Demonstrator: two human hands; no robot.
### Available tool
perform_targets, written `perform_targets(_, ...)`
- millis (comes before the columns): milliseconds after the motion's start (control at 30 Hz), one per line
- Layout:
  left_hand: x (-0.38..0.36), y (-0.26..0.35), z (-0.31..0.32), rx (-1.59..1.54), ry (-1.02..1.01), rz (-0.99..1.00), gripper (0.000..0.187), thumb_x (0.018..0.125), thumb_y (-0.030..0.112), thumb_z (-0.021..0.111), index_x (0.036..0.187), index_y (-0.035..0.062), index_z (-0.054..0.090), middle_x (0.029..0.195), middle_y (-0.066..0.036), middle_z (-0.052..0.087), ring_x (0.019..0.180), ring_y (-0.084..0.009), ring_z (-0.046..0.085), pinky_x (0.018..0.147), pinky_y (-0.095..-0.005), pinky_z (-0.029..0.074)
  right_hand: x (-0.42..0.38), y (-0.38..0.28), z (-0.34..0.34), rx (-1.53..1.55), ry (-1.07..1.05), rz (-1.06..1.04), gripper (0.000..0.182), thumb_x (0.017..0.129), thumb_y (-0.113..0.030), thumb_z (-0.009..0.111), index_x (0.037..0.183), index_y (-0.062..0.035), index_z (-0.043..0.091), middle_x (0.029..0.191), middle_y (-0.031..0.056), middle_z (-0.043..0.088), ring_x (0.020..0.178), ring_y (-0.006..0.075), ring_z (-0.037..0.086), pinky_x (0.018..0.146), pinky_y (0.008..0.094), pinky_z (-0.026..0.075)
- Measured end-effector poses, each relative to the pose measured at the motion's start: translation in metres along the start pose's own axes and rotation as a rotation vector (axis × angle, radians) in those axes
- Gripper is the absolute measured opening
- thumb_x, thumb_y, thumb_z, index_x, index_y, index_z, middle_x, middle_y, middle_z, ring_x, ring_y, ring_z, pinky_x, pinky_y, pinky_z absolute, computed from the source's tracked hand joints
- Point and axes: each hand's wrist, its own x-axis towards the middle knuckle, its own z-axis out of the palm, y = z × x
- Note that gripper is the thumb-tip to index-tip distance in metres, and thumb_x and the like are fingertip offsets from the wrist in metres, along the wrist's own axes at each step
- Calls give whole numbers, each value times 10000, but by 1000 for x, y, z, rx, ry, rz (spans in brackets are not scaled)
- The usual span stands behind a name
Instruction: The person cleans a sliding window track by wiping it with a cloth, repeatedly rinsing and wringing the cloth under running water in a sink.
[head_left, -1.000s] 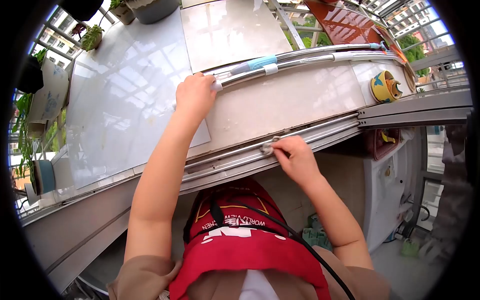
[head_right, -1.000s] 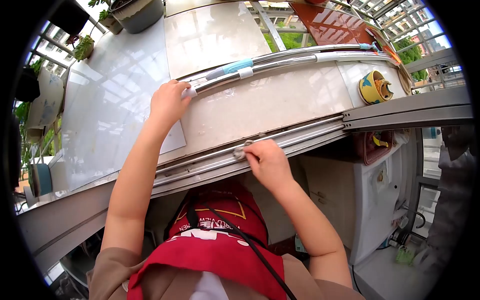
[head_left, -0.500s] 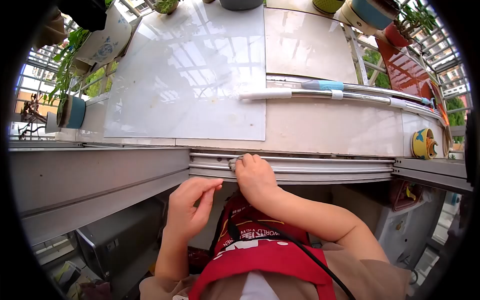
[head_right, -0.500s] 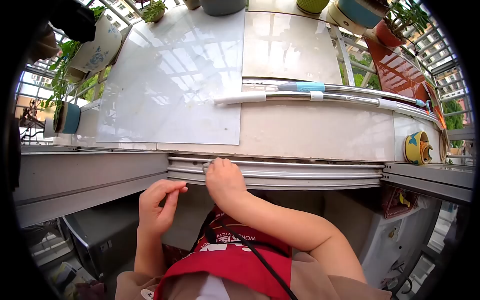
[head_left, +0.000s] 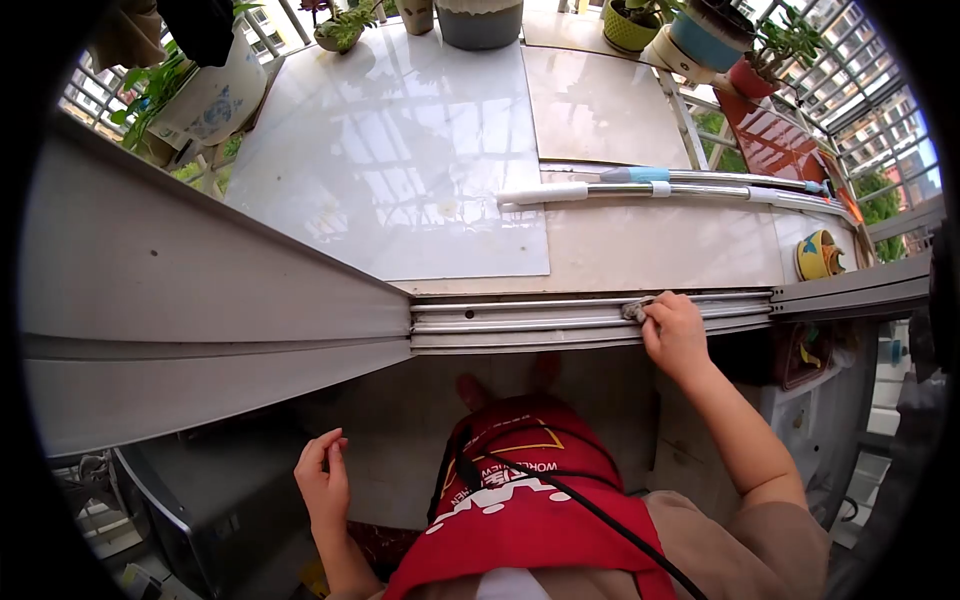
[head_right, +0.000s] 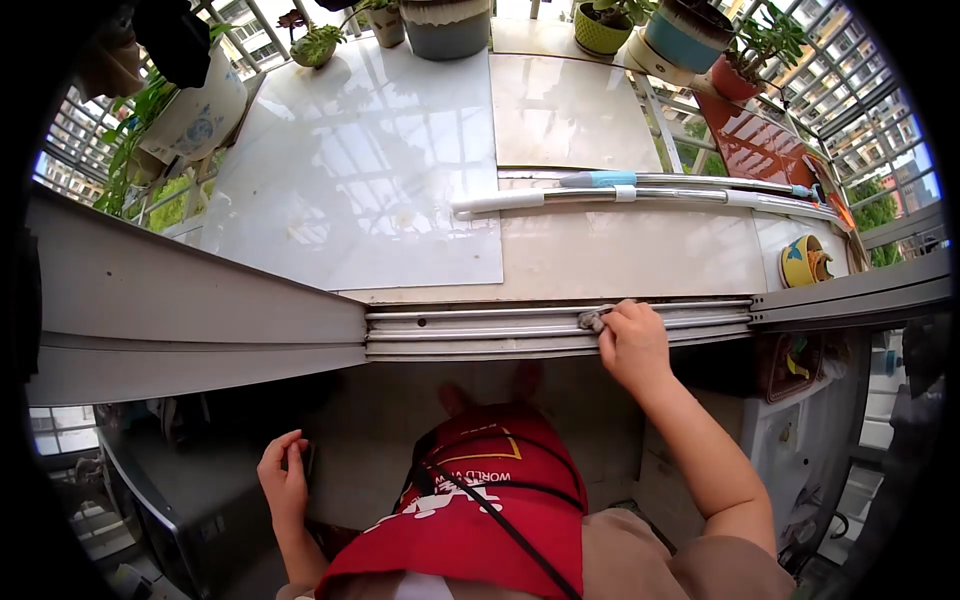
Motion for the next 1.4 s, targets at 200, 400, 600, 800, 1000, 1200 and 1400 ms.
perform_targets(200, 16, -42, -19, 53, -126, 86, 142, 865, -28, 540, 961, -30, 645, 837, -132, 646, 777, -216, 644, 721, -292, 497, -2, -30, 3, 178, 109, 204, 129, 763, 60, 531, 811, -11, 628, 798, 132, 569, 733, 297, 575, 657, 356, 468)
perform_targets(400, 23, -45, -15, 38, -138, 143, 140, 860, -35, 541, 958, -32, 640, 831, -133, 642, 771, -222, 641, 716, -293, 492, 50, -188, 72, 541, -23, -252, 303, 740, 44, 598, 1034, -31, 607, 995, 112, 564, 919, 296, 565, 789, 374, 482)
perform_targets(600, 12, -39, -7, 49, -162, 142, 148, 873, -33, 530, 972, -37, 640, 836, -130, 629, 783, -217, 638, 714, -293, 491, 56, -227, 112, 146, -50, -283, 192, 785, -171, 630, 926, -55, 569, 931, 88, 540, 898, 248, 554, 755, 349, 457)
perform_targets(800, 9, -4, 25, 43, -134, 135, 146, 878, -33, 525, 971, -39, 638, 838, -131, 628, 773, -212, 634, 701, -283, 485, -6, -48, 38, -21, 150, -49, 138, 809, -165, 660, 849, -61, 579, 884, 98, 572, 850, 294, 562, 754, 388, 463)
perform_targets(1000, 8, 28, 59, 43, -208, 243, 141, 861, -38, 534, 955, -34, 640, 807, -133, 629, 749, -225, 634, 696, -291, 485, -49, 97, -26, -112, 189, 303, 102, 820, -98, 632, 752, -29, 600, 787, 112, 571, 791, 319, 558, 711, 417, 466)
perform_targets(1200, 2, 41, 80, 37, -231, 262, 151, 867, -17, 528, 964, -29, 643, 825, -126, 630, 769, -222, 631, 704, -293, 483, -2, -47, 44, 301, 238, -31, 40, 796, -63, 630, 800, -33, 604, 814, 122, 574, 819, 319, 560, 740, 404, 465)
perform_targets(1400, 3, 50, 85, 19, -218, 290, 150, 867, -13, 530, 967, -28, 640, 825, -123, 626, 772, -221, 623, 709, -296, 480, 25, -63, 25, 773, 37, 169, 100, 876, -90, 589, 934, -14, 616, 814, 98, 592, 749, 216, 567, 701, 323, 463)
